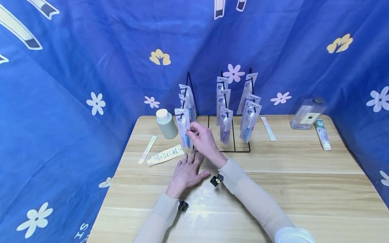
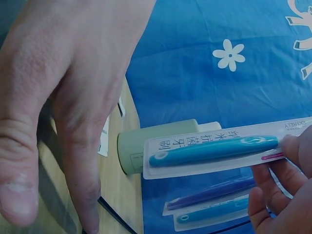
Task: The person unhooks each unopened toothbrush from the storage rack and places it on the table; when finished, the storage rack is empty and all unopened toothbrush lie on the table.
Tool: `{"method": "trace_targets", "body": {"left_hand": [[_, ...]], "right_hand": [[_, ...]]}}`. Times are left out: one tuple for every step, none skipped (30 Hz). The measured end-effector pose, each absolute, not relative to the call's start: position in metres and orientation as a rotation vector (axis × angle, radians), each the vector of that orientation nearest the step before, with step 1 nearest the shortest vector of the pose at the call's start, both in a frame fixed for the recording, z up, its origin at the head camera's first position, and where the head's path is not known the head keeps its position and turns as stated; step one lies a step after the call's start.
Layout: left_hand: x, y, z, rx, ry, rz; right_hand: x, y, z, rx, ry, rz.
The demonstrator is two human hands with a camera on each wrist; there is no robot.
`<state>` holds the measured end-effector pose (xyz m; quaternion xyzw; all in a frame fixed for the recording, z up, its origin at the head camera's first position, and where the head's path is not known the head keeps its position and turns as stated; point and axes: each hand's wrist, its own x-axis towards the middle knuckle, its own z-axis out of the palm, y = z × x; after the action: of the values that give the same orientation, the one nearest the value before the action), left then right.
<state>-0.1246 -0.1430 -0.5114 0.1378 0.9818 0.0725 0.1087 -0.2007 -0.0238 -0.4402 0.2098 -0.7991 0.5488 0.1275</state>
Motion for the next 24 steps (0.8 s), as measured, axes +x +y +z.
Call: {"method": "trace_targets", "body": {"left_hand": [[-0.124, -0.143, -0.511, 0.405, 2.887, 0.213], [-0.124, -0.143, -0.511, 0.406, 2.888, 0.213], [-0.124, -0.143, -0.511, 0.409, 2.889, 0.215], [-0.124, -0.143, -0.512, 0.409, 2.889, 0.216], [-0.124, -0.143, -0.512, 0.408, 2.888, 0.215], [-0.124, -0.143, -0.512, 0.405, 2.886, 0.216], [-0.124, -0.143, -0.512, 0.403, 2.883, 0.217], [-0.124, -0.143, -0.512, 0.4, 2.879, 0.217], [-0.124, -0.143, -0.512, 0.398, 2.876, 0.218], [-0.125, -0.143, -0.512, 0.394, 2.872, 0.217], [-0.125, -0.142, -0.511, 0.393, 2.868, 0.216], [-0.125, -0.142, -0.511, 0.391, 2.864, 0.213], [-0.125, -0.142, -0.511, 0.393, 2.864, 0.212], [-0.125, -0.142, -0.511, 0.394, 2.865, 0.21], [-0.125, -0.142, -0.511, 0.396, 2.866, 0.207], [-0.125, -0.143, -0.512, 0.396, 2.868, 0.204], [-0.126, -0.143, -0.511, 0.398, 2.869, 0.197], [-0.126, -0.143, -0.512, 0.399, 2.87, 0.192], [-0.126, -0.143, -0.512, 0.402, 2.874, 0.191], [-0.126, -0.143, -0.512, 0.403, 2.875, 0.189], [-0.126, -0.143, -0.512, 0.403, 2.876, 0.186], [-0.127, -0.143, -0.512, 0.403, 2.876, 0.184], [-0.127, -0.143, -0.512, 0.404, 2.877, 0.184], [-0.127, -0.143, -0.512, 0.404, 2.878, 0.186]], "right_hand": [[-0.2, -0.023, -0.44, 0.612, -2.315, 1.597], [-0.2, -0.023, -0.44, 0.613, -2.306, 1.599], [-0.199, -0.022, -0.439, 0.615, -2.298, 1.603], [-0.198, -0.022, -0.439, 0.614, -2.293, 1.603], [-0.198, -0.021, -0.438, 0.614, -2.291, 1.605], [-0.197, -0.02, -0.438, 0.613, -2.29, 1.607], [-0.197, -0.019, -0.438, 0.61, -2.291, 1.611], [-0.196, -0.019, -0.438, 0.609, -2.293, 1.614], [-0.196, -0.018, -0.438, 0.608, -2.292, 1.615], [-0.195, -0.017, -0.438, 0.606, -2.293, 1.616], [-0.194, -0.016, -0.438, 0.605, -2.29, 1.62], [-0.193, -0.014, -0.437, 0.603, -2.288, 1.621], [-0.192, -0.013, -0.437, 0.599, -2.286, 1.621], [-0.191, -0.012, -0.437, 0.596, -2.282, 1.618], [-0.189, -0.011, -0.437, 0.591, -2.278, 1.615], [-0.188, -0.01, -0.436, 0.588, -2.273, 1.614], [-0.186, -0.009, -0.436, 0.583, -2.271, 1.61], [-0.185, -0.008, -0.435, 0.579, -2.27, 1.607], [-0.183, -0.007, -0.435, 0.576, -2.267, 1.608], [-0.182, -0.005, -0.434, 0.576, -2.265, 1.609], [-0.18, -0.004, -0.434, 0.579, -2.263, 1.612], [-0.178, -0.003, -0.433, 0.584, -2.259, 1.617], [-0.177, -0.002, -0.433, 0.588, -2.256, 1.622], [-0.175, 0.0, -0.433, 0.594, -2.248, 1.633]]}}
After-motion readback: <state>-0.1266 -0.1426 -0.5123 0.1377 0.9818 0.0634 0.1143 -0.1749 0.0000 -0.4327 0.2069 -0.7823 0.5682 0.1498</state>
